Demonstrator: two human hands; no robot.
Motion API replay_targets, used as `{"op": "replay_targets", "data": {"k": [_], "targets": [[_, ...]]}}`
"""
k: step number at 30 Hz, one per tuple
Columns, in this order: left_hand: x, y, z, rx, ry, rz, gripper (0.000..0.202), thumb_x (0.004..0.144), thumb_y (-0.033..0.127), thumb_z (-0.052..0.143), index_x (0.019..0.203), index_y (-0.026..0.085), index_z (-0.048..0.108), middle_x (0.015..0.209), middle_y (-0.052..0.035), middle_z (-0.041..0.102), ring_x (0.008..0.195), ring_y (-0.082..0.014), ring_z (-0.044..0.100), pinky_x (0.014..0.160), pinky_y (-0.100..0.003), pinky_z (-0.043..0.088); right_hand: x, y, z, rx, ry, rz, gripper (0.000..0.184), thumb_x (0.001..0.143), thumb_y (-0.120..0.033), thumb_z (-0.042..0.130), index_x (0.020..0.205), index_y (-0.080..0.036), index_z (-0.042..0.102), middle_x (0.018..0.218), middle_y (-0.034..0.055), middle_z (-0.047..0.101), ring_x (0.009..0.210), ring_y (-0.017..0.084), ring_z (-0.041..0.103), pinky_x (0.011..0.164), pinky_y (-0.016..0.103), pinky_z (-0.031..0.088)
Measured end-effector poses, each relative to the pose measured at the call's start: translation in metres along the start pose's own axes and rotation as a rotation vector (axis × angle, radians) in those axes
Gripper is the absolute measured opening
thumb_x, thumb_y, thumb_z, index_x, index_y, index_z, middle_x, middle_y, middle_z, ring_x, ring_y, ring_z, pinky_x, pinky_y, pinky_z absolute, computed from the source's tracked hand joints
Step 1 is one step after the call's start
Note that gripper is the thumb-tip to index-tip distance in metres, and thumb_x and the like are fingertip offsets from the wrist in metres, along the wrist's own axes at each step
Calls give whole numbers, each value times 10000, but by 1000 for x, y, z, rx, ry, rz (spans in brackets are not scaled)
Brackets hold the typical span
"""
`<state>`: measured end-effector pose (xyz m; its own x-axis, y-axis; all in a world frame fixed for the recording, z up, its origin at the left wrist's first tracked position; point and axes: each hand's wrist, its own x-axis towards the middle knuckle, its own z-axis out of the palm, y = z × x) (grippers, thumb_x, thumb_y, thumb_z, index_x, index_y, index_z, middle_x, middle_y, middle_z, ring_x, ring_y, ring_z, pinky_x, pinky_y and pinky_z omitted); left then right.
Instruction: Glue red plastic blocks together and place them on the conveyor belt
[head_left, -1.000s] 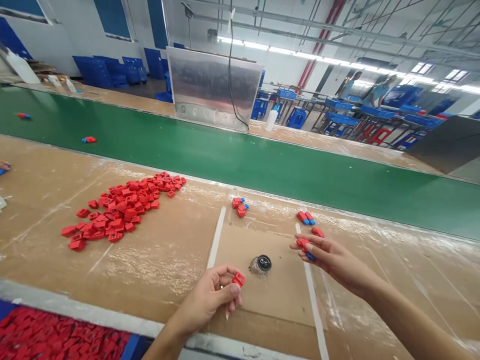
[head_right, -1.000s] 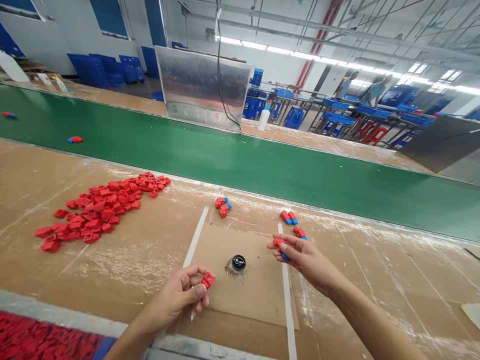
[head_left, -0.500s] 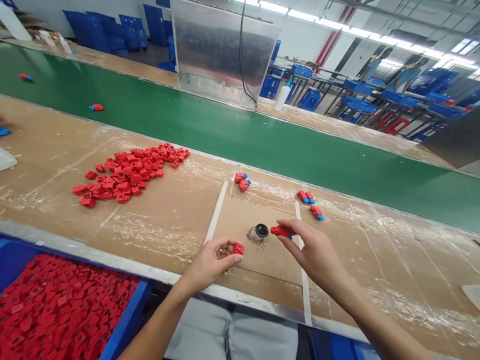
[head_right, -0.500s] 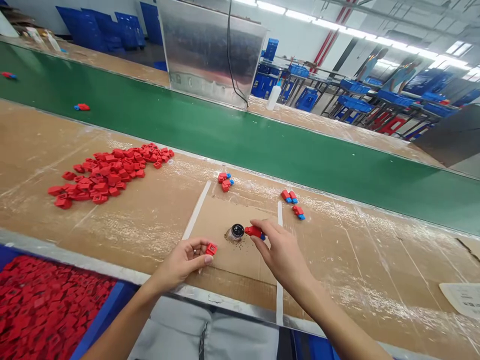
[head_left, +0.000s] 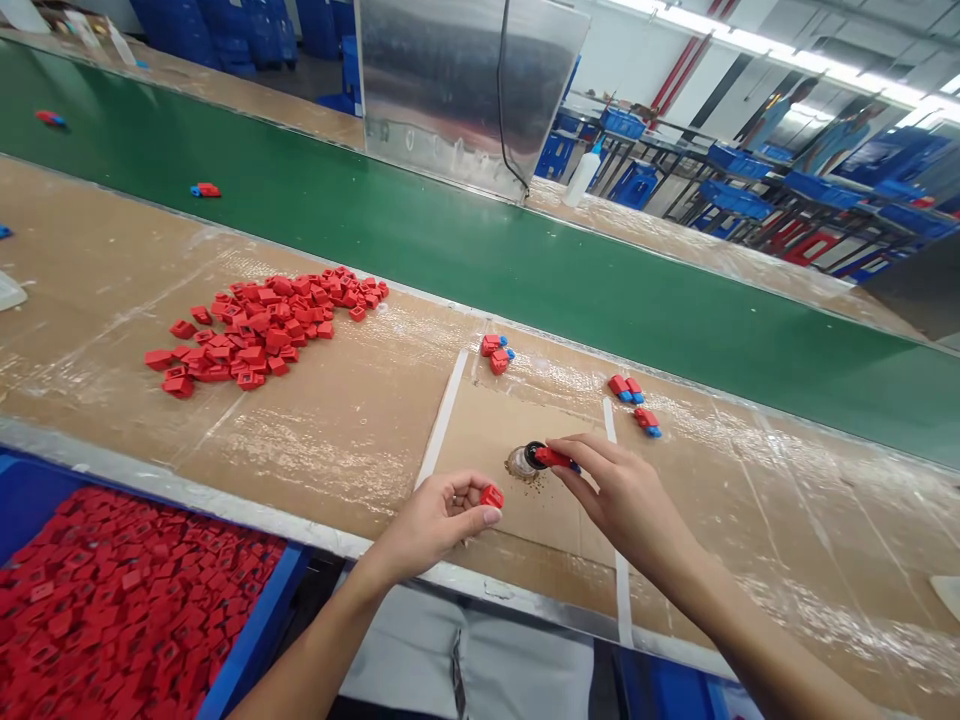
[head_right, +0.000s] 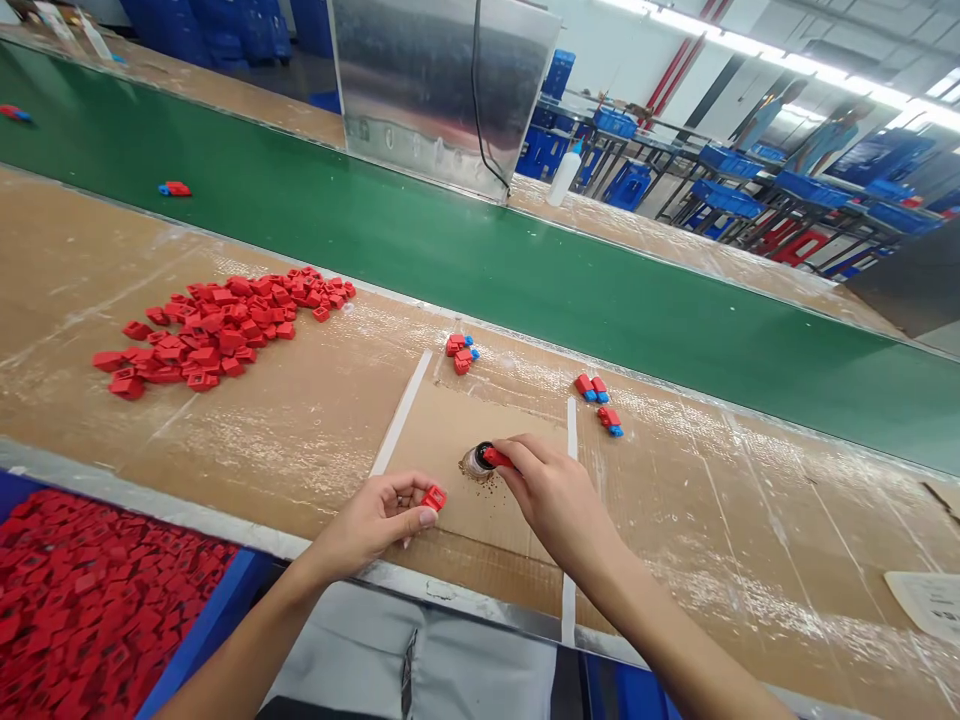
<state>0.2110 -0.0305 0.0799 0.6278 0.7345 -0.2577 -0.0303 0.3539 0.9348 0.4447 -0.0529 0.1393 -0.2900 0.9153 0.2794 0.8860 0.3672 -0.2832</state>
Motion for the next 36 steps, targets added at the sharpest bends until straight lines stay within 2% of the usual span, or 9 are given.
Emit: {"op": "replay_targets", "data": {"k": [15, 28, 32, 36], "targets": [[-1, 3, 1, 5, -24, -3, 298, 813, 399, 706, 969, 154, 637, 740, 30, 529, 657, -88, 442, 580, -206, 337, 3, -5, -1, -31, -31, -66, 197, 1014, -226, 439, 1022, -164, 626, 978, 80, 669, 821, 229, 654, 672, 336, 500], [-2, 4, 2, -20, -31, 5, 250, 817, 351, 707, 947, 151, 632, 754, 21, 555, 658, -87, 457, 567, -199, 351, 1, -7, -1, -51, 8, -41, 189, 1004, -244, 452, 1082, -169, 607, 1002, 72, 670, 851, 227, 662, 674, 332, 510], [-2, 3, 1, -25, -35, 19, 246, 818, 342, 706, 954, 152, 628, 740, 29, 546, 642, -82, 452, 563, -197, 350, 1, -6, -3, -25, 40, 9, 209, 996, -284, 466, 1107, -179, 609, 1015, 73, 675, 862, 226, 669, 674, 332, 521], [-3, 2, 1, -10, -6, 21, 259, 804, 318, 719, 978, 149, 629, 733, 35, 533, 645, -83, 462, 584, -202, 362, 0, -6, -6, 93, 42, 159, 235, 970, -340, 510, 1125, -203, 621, 1006, 62, 693, 849, 218, 675, 711, 346, 535]]}}
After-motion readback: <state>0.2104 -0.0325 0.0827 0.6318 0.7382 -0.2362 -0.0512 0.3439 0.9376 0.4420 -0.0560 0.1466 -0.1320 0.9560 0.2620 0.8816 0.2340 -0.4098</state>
